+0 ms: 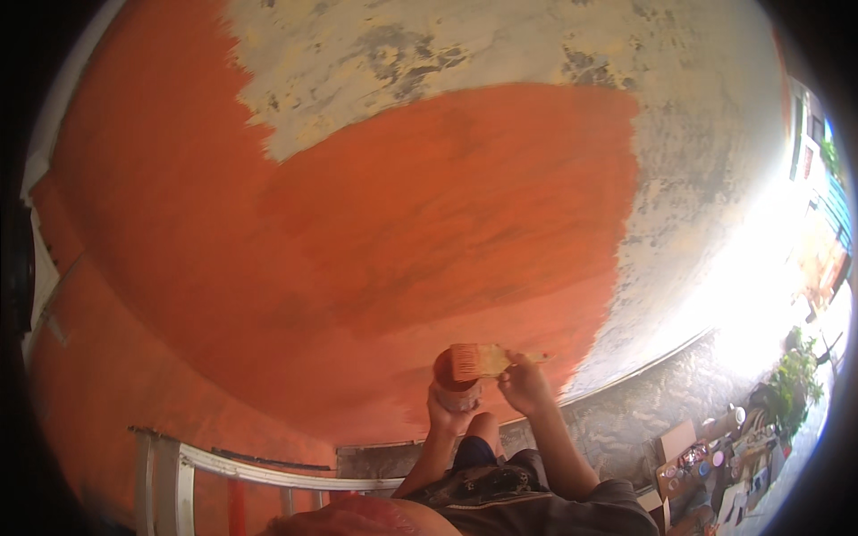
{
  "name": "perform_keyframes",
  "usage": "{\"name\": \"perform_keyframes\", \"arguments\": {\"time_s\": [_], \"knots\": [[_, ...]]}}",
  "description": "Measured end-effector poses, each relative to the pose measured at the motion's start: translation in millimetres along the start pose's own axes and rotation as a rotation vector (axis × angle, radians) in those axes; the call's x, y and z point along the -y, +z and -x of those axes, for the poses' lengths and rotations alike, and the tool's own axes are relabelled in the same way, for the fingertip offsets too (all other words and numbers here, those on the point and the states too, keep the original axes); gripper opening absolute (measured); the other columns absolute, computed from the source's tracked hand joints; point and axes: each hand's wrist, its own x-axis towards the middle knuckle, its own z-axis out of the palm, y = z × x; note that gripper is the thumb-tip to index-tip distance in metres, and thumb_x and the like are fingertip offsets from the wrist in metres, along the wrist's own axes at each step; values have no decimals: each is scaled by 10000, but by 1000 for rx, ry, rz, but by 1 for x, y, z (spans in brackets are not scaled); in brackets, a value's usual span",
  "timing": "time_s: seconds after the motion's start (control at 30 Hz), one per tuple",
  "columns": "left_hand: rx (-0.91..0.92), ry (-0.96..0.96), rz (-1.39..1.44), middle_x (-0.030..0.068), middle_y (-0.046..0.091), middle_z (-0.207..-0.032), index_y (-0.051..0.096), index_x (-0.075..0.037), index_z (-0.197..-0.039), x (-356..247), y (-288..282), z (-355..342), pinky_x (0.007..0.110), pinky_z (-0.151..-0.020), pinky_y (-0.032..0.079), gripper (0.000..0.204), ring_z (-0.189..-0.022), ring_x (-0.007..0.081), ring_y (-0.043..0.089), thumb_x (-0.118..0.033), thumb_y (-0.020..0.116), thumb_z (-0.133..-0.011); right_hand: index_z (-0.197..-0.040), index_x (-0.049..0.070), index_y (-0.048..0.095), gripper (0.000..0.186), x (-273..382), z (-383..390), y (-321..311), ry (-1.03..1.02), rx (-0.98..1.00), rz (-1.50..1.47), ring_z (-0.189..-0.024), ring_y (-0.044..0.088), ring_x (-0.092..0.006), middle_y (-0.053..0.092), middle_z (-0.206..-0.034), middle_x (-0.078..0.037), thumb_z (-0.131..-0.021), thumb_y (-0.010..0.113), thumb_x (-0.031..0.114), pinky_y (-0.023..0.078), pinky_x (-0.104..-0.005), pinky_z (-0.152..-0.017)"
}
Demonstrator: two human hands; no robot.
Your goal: The person paints a ceiling with orange paint using a brush and a small container. They repeatedly dip the brush into the container and apply paint in broad strokes, gradually covering more of the ceiling surface.
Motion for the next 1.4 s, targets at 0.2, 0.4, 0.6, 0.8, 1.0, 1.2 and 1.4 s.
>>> {"name": "perform_keyframes", "arguments": {"time_s": [0.2, 0.4, 0.6, 0.8, 1.0, 1.2, 1.4], "knots": [[-82, 42, -6, 96, 677, -1247, 590, -165, -1351, 1, 13, -3, 467, -755, 584, 603, -1035, 311, 683, -607, 512, -949, -1231, 86, 614, 310, -1, 1, -4, 69, 146, 15, -717, 644, -108, 703, -1019, -42, -962, 666, 230, 535, -210, -588], [-84, 42, 58, 132, 674, -1231, 578, -141, -1362, -5, 18, -3, 466, -755, 584, 624, -1037, 363, 676, -599, 530, -941, -1396, 76, 546, 475, 4, 1, 13, -18, 142, 257, -947, 676, -179, 676, -1193, -57, -983, 634, 293, 524, -275, -725], [-117, 54, 80, 142, 672, -1214, 581, -127, -1344, -7, 33, -2, 458, -749, 580, 621, -1046, 359, 669, -595, 531, -940, -1462, 53, 491, 511, 12, -15, 20, -20, 192, 199, -928, 724, -193, 674, -1230, -103, -1000, 625, 224, 613, -279, -684], [-78, 115, 129, 155, 658, -1204, 564, -101, -1351, -16, 40, -4, 455, -747, 582, 648, -1043, 362, 650, -601, 519, -941, -1424, 60, 509, 479, 48, -56, 72, -173, 360, 336, -981, 716, -229, 663, -1232, -110, -977, 654, 156, 602, -313, -691], [61, 184, 186, 157, 589, -1299, 519, -109, -1394, -38, 19, -3, 460, -818, 569, 686, -1135, 394, 588, -610, 557, -926, -1319, -22, 552, 358, 111, -90, 184, -456, 517, 452, -1114, 668, -245, 649, -1240, -142, -994, 622, 109, 617, -413, -830], [28, 279, 180, 157, 594, -1281, 524, -94, -1375, -59, 19, 5, 432, -796, 560, 669, -1132, 384, 589, -581, 583, -920, -1286, -96, 606, 374, 159, -134, 280, -884, 501, 631, -1076, 674, -249, 654, -1217, -146, -1007, 617, 153, 619, -409, -889], [54, 313, 196, 155, 593, -1269, 527, -79, -1363, -68, 16, 3, 429, -797, 548, 678, -1115, 363, 583, -573, 598, -905, -1232, -91, 648, 400, 176, -196, 346, -1184, 492, 750, -980, 679, -188, 672, -1143, -125, -965, 681, 206, 623, -356, -862]]}}
